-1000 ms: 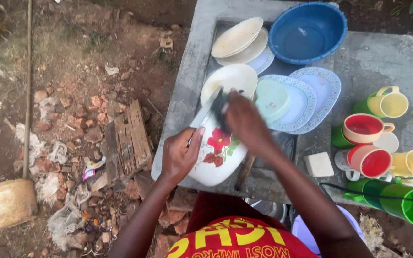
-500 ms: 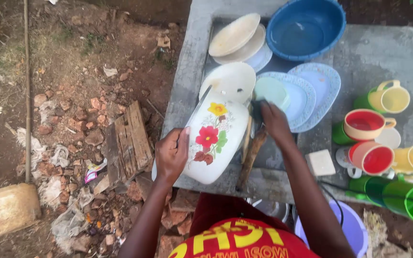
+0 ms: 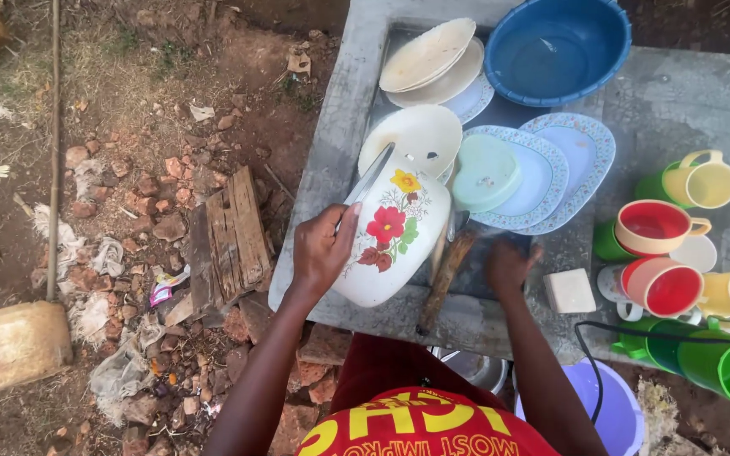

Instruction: Washing various dishes including plates, bowls, and a large pot using a sponge

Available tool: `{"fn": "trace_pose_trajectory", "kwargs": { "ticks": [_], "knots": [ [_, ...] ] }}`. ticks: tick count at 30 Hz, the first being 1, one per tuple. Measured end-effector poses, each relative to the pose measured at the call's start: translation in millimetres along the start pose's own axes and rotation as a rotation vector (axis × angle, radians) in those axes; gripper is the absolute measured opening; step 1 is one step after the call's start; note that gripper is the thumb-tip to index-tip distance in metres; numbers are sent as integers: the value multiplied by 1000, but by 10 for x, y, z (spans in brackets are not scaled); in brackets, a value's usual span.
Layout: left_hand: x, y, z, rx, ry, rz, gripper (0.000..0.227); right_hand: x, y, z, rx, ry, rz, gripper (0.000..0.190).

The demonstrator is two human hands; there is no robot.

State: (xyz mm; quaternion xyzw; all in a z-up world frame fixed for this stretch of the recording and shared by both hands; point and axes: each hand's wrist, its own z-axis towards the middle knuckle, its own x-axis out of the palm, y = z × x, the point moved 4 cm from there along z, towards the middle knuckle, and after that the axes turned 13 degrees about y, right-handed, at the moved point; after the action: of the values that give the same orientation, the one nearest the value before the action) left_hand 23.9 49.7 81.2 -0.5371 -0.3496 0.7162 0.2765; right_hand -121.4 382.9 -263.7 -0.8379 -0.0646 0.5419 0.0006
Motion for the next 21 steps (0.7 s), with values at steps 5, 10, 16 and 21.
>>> {"fn": "trace_pose_trajectory", "kwargs": {
  "ticks": [5,10,16,21],
  "knots": [
    [-73,-105,93,-23,27,-8,29,-1281,-187,-336,-171,-50,1085,40],
    [108,50,216,-18,73,-7,35,-2866,928,-1272,-880,-131,1204,34],
    [-3,210,156,11,51,-16,39,-2826,1522,-788,-987,-381,840,26],
    [-126,195,113,5,23,3,43,-2864,1776,-1438,-1092,-324,946,21]
  ]
}}
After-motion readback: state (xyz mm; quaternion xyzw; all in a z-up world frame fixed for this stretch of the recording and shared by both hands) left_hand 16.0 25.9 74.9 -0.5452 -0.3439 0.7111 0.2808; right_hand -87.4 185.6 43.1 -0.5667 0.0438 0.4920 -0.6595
